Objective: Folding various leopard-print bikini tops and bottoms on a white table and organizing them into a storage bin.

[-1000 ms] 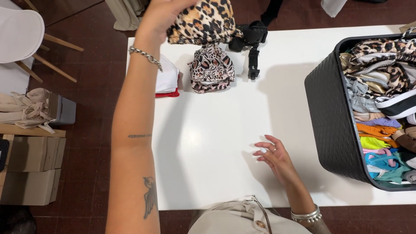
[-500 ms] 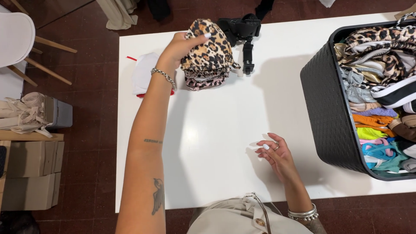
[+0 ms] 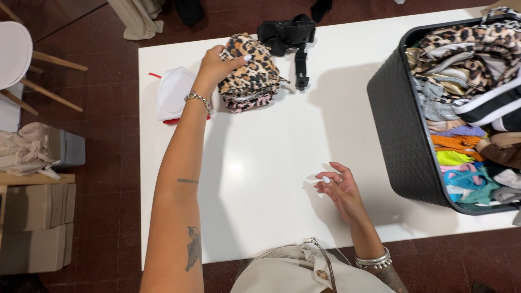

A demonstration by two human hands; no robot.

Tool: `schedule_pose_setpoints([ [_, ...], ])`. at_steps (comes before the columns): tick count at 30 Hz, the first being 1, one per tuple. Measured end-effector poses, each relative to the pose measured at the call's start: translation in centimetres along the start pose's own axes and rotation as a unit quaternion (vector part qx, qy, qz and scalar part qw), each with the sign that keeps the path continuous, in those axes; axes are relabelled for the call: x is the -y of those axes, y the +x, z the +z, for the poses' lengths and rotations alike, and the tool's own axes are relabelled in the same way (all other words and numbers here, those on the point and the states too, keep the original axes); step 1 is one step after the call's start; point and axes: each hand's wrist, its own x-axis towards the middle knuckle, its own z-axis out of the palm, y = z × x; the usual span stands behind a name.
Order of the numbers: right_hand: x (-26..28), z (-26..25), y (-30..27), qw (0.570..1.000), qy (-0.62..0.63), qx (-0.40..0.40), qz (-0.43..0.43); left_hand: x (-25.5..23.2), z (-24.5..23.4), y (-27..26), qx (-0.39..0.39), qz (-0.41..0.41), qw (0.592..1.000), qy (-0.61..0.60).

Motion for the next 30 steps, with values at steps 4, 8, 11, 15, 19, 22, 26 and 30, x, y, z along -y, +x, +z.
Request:
schedule_pose_setpoints([
  [4,0.0,-0.3,-0.1,0.999,0.007,0.023,-0.023,3.7,0.6,3.9,-0.042,0.119,0.989,0.076],
  [8,1.1,-1.5,-0.1,0.992,-0.044,0.066,-0.103,6.6,1.1,6.3,-0.102,0.171,0.973,0.119],
  [11,7.0,-2.2,-1.9,0.975,-0.103,0.065,-0.186,4.8,1.1,3.3,-0.126,0.176,0.962,0.165],
  [15,18.0,-2.1,-4.8,0.936,-0.241,-0.029,-0.255,2.4,1.2,-0.5,-0.138,0.194,0.95,0.202],
  [19,28.3,-0.4,-4.6,0.771,-0.519,-0.127,-0.346,0.6,2.1,-3.3,-0.135,0.152,0.959,0.196],
  [22,32.5,-2.1,0.6,0.684,-0.631,-0.179,-0.32,0.0,3.0,-5.3,-0.142,0.14,0.955,0.218],
  [26,33.8,-7.4,8.8,0.631,-0.69,-0.207,-0.288,0.7,3.9,-8.1,-0.135,0.22,0.94,0.221],
  [30,35.0,-7.3,9.8,0.622,-0.702,-0.208,-0.277,1.1,3.5,-11.6,-0.121,0.29,0.928,0.199],
])
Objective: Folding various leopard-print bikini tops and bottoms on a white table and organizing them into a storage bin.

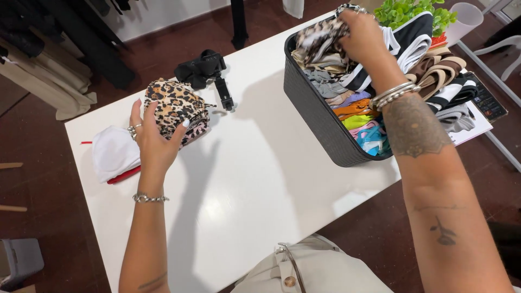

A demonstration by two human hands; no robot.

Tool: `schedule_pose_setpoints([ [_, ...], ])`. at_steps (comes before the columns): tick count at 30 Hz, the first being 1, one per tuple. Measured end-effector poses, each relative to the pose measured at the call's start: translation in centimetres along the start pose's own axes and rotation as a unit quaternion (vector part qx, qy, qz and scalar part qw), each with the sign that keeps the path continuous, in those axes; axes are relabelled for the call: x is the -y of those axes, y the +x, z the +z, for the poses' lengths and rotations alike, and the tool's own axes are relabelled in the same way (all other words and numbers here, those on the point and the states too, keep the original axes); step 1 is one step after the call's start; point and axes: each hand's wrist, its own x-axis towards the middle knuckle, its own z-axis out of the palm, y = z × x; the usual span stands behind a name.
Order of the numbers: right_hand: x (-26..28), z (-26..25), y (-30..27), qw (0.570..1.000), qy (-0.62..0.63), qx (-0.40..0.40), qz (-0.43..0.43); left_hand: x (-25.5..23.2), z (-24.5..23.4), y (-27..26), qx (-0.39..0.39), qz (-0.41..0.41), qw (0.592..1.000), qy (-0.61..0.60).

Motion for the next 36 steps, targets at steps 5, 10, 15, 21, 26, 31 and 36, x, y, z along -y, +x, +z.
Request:
schedule_pose_setpoints([
  [5,3.7,-5.7,-2.0,0.983,0.16,-0.02,0.087,-4.5,-3.0,-2.7,-0.057,0.064,0.995,-0.058],
  [10,1.0,-7.0,-4.5,0.949,0.296,-0.099,-0.039,-9.6,-2.5,-3.9,-0.027,0.108,0.987,-0.114],
  [15,12.0,-5.4,-10.0,0.883,0.413,-0.018,-0.223,-7.1,4.5,-6.6,0.108,0.147,0.952,-0.246],
  [21,16.2,2.9,-17.5,0.896,0.417,0.077,-0.129,-7.0,9.1,-11.8,0.249,0.095,0.855,-0.444],
  [26,10.1,12.3,-19.3,0.946,0.323,0.026,-0.022,-3.9,11.7,-15.8,0.218,-0.233,0.835,-0.449],
  [31,9.8,12.7,-22.4,0.951,0.305,0.021,-0.039,-3.0,10.5,-18.3,0.242,-0.251,0.873,-0.341],
  [36,10.8,13.2,-24.0,0.958,0.285,0.01,-0.01,-1.4,11.1,-19.5,0.226,-0.192,0.921,-0.252],
])
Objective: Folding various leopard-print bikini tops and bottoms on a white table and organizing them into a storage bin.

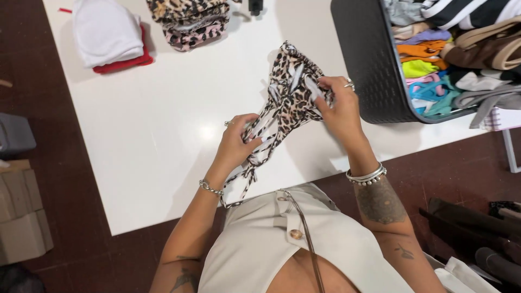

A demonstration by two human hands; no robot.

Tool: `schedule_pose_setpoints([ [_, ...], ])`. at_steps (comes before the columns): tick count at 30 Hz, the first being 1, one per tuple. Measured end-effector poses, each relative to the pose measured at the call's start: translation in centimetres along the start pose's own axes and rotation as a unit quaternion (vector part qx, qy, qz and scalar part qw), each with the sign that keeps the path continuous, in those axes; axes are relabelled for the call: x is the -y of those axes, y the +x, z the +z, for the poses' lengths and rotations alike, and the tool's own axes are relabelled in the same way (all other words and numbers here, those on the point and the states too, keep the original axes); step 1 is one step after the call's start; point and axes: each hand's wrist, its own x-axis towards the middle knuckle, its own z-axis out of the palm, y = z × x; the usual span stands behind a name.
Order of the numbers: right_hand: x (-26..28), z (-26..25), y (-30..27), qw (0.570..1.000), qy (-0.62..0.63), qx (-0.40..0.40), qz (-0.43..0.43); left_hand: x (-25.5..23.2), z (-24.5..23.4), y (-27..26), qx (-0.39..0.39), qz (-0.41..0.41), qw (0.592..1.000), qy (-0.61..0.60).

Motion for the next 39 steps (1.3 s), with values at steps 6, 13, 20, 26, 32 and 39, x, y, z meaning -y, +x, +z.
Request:
schedule_pose_setpoints([
  [6,0.3,0.9,-0.6,0.985,-0.078,0.148,0.032,-1.8,0.7,0.6,-0.078,0.059,0.979,0.176],
  [13,3.3,1.1,-1.8,0.992,-0.077,0.101,-0.014,-2.5,4.6,6.6,-0.104,0.191,0.932,0.289],
  [20,1.1,0.5,-2.7,0.986,-0.059,0.141,0.058,-1.9,1.6,9.2,-0.065,0.14,0.988,-0.014],
  [26,-2.3,1.8,-2.6,0.994,-0.023,0.1,0.037,-5.6,-1.7,8.3,-0.107,0.155,0.963,-0.191],
  [32,0.5,-1.6,-2.6,0.976,0.09,0.131,0.147,-4.5,-5.7,8.3,-0.188,0.073,0.966,-0.159],
  [39,3.2,-0.4,-2.0,0.949,0.076,0.204,0.23,-2.1,-1.0,7.8,-0.254,0.164,0.948,0.094],
])
